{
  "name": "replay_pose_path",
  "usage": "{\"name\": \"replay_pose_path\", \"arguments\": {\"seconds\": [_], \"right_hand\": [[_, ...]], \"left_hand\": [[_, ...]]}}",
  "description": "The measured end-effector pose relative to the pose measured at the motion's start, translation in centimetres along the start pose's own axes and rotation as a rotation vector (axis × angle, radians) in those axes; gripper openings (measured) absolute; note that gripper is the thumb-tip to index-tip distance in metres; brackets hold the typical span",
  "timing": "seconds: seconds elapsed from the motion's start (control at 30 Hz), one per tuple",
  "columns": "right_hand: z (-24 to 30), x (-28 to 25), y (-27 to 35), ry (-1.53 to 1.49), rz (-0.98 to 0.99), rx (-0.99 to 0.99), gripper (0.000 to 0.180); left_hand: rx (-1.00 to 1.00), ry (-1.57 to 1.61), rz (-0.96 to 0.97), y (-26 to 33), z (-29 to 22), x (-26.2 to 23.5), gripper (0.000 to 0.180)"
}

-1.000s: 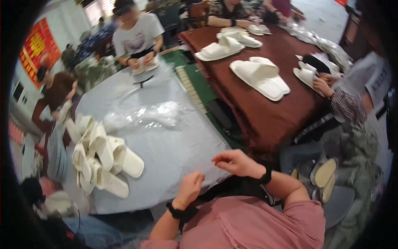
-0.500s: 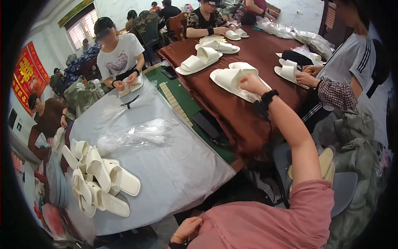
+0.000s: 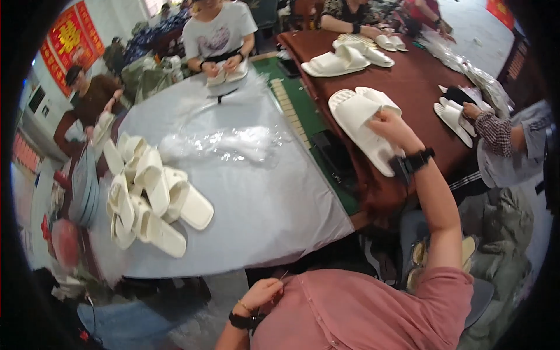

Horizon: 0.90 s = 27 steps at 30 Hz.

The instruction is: Inspecting and manually cleaning or trimming loose threads from white slide-on sandals at a workstation.

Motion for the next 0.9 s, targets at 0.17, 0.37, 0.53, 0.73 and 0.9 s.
{"name": "replay_pose_path", "arguments": {"seconds": [0.17,0.37,0.53,0.73,0.9], "right_hand": [[5.6,11.7,5.3,0.118,0.055,-0.428,0.04],[7.0,23.6,4.0,0.059,0.2,-0.313,0.051],[7.2,27.6,6.8,0.14,0.325,-0.294,0.051],[6.7,28.1,10.2,-0.19,0.692,-0.219,0.043],[7.1,29.7,12.5,-0.501,0.815,-0.331,0.058]], "left_hand": [[-0.039,-0.094,0.081,-0.5,-2.4,0.8,0.033],[0.0,-0.146,0.203,-0.5,-4.3,1.9,0.032],[0.244,-0.027,0.001,0.4,-4.8,1.3,0.03],[0.76,-0.145,-0.504,2.3,-8.2,-0.2,0.03],[0.832,-0.162,-0.612,0.5,-11.1,-0.4,0.027]]}}
Point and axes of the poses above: each hand's wrist, its own y-axis away from the middle knuckle, its own x-axis out of the palm, z = x × y, the point moved 4 cm from there along -y, towards the middle knuckle, and after that the axes turned 14 degrees about z, right-handed, at the moved point
